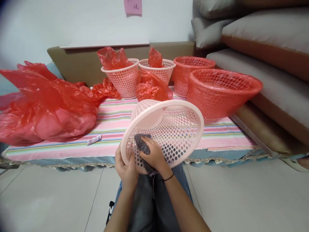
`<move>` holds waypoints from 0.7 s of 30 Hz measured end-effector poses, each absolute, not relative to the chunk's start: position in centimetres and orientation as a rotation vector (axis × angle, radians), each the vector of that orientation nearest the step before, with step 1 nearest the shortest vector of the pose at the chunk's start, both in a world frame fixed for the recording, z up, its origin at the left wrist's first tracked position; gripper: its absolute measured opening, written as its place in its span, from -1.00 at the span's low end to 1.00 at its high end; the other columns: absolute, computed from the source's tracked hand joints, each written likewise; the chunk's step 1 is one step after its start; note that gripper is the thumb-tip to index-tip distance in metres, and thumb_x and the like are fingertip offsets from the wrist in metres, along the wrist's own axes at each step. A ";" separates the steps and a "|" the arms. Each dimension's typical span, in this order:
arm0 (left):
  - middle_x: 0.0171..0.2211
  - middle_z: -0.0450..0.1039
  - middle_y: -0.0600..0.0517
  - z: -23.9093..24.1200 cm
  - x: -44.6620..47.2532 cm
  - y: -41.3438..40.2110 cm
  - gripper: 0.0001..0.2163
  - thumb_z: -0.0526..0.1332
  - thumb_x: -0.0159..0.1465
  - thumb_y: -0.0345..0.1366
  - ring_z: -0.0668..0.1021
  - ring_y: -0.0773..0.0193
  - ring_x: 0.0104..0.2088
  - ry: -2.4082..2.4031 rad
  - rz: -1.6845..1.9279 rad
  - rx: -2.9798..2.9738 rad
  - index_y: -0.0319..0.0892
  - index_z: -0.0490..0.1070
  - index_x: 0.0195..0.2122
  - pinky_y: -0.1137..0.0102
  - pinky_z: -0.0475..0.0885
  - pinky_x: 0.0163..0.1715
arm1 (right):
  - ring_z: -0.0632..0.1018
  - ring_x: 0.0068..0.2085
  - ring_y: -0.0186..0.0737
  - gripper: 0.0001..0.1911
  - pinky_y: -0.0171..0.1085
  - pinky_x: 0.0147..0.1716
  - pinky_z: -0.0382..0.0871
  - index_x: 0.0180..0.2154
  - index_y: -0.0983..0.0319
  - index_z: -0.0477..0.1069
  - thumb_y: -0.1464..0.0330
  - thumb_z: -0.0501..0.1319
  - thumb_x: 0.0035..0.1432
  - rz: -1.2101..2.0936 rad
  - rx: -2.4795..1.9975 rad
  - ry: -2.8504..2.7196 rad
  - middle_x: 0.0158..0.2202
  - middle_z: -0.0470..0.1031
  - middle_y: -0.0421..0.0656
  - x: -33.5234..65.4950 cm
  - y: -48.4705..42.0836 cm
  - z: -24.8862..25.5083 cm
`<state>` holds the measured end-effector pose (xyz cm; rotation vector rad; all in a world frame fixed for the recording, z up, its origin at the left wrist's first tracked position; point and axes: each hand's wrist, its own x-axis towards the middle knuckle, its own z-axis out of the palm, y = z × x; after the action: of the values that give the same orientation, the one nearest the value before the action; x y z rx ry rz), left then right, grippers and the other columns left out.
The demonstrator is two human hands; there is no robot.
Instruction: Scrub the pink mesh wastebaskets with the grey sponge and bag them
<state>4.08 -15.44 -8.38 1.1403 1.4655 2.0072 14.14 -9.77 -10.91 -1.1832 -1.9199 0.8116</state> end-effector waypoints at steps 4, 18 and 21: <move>0.05 0.56 -0.03 -5.0 2.8 -12.2 -0.64 0.21 0.19 -0.41 0.54 0.08 0.13 1.465 1.953 1.250 -0.12 0.53 0.03 0.18 0.39 0.21 | 0.38 0.28 -0.14 -0.35 -0.11 0.31 0.22 0.25 0.21 0.30 0.37 0.17 0.08 1.113 -0.975 -1.670 0.27 0.37 -0.08 13.6 -8.2 -8.7; 0.05 0.58 0.05 3.4 1.0 -2.2 -0.40 0.04 -0.03 -0.59 0.54 0.13 0.13 1.129 1.494 1.916 -0.13 0.55 0.02 0.15 0.35 0.24 | 0.30 0.29 0.14 -0.41 0.12 0.29 0.08 0.20 0.22 0.39 0.34 0.19 0.10 0.534 -1.655 -1.739 0.28 0.34 0.02 15.7 4.9 -10.6; 0.12 0.53 0.05 2.9 1.3 -1.5 -0.37 0.01 -0.01 -0.61 0.52 0.16 0.16 1.094 1.419 1.967 -0.11 0.54 0.05 0.20 0.34 0.25 | 0.26 0.29 0.31 -0.43 0.22 0.25 0.02 0.20 0.16 0.40 0.22 0.22 0.15 0.486 -1.811 -1.827 0.30 0.32 0.02 14.9 5.7 -13.0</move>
<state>1.31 -1.47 2.91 1.9665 1.0945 1.4190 14.87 5.67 -13.02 -1.8112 -1.8268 0.4856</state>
